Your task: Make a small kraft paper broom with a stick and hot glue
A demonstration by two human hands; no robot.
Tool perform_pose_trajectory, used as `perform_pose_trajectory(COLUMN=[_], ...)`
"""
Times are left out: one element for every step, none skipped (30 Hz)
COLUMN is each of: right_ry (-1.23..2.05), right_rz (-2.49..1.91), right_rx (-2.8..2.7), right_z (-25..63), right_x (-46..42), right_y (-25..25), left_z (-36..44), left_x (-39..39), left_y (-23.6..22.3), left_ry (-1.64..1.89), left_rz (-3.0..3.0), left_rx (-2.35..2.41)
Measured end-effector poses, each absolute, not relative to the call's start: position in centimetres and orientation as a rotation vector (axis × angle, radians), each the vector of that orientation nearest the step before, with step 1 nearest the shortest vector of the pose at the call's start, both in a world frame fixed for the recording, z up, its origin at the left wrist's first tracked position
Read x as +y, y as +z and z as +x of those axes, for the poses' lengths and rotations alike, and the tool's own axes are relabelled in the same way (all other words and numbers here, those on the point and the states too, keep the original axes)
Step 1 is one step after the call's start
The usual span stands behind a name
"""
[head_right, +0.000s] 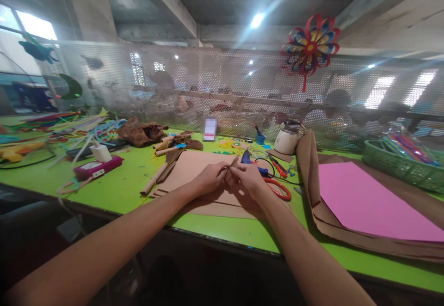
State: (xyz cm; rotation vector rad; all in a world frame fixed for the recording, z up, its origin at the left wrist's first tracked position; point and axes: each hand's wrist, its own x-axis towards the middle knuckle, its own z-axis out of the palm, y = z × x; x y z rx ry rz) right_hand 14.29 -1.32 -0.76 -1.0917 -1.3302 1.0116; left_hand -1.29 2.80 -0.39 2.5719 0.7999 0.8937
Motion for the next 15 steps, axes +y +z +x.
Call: perform_pose_trajectory(right_ry=[1.007, 1.001, 0.999, 1.003, 1.011, 1.024, 1.041, 1.062, 1.078, 1.087, 1.087, 1.082, 1.074, 1.065, 1.056], right_rz=[-1.092, -1.095, -1.099, -1.102, -1.102, -1.098, -1.093, -1.088, -1.085, -1.087, -1.097, -1.113, -1.128, -1.140, -1.149], right_rx=[-1.338, -1.338, -1.331, -1.318, -1.303, -1.288, -1.273, -1.260, -1.249, -1.241, -1.238, -1.242, -1.252, -1.268, -1.286], right_z=[14.33, 14.36, 14.37, 14.37, 14.36, 14.35, 14.34, 14.36, 14.39, 14.44, 14.51, 14.58, 14.64, 14.68, 14.70], right_x=[-1.28, -1.27, -1.26, -1.26, -1.27, -1.26, -1.25, -1.23, -1.19, -1.15, -1.11, -1.08, -1.07, -1.08, -1.12], right_y=[-0.80, -0.82, -0.83, -0.81, -0.79, -0.77, -0.76, -0.76, -0.77, -0.80, -0.84, -0.87, -0.89, -0.88, -0.85], left_z=[-1.31, -1.32, -1.33, -1.32, -1.29, -1.26, -1.21, -1.17, -1.14, -1.11, -1.11, -1.13, -1.16, -1.21, -1.25], left_x=[2.76, 2.74, 2.73, 2.74, 2.75, 2.78, 2.81, 2.85, 2.89, 2.93, 2.97, 3.01, 3.04, 3.07, 3.08], left_y=[-0.40, -0.41, -0.42, -0.43, -0.45, -0.48, -0.51, -0.53, -0.54, -0.52, -0.50, -0.46, -0.42, -0.38, -0.36], left_ry=[0.877, 0.863, 0.854, 0.854, 0.862, 0.873, 0.885, 0.897, 0.909, 0.925, 0.944, 0.961, 0.974, 0.979, 0.980], left_rz=[2.598, 2.616, 2.626, 2.628, 2.625, 2.621, 2.615, 2.607, 2.594, 2.577, 2.559, 2.540, 2.520, 2.499, 2.477], left_rx=[0.799, 0.791, 0.776, 0.759, 0.747, 0.738, 0.728, 0.716, 0.703, 0.685, 0.666, 0.653, 0.650, 0.659, 0.675])
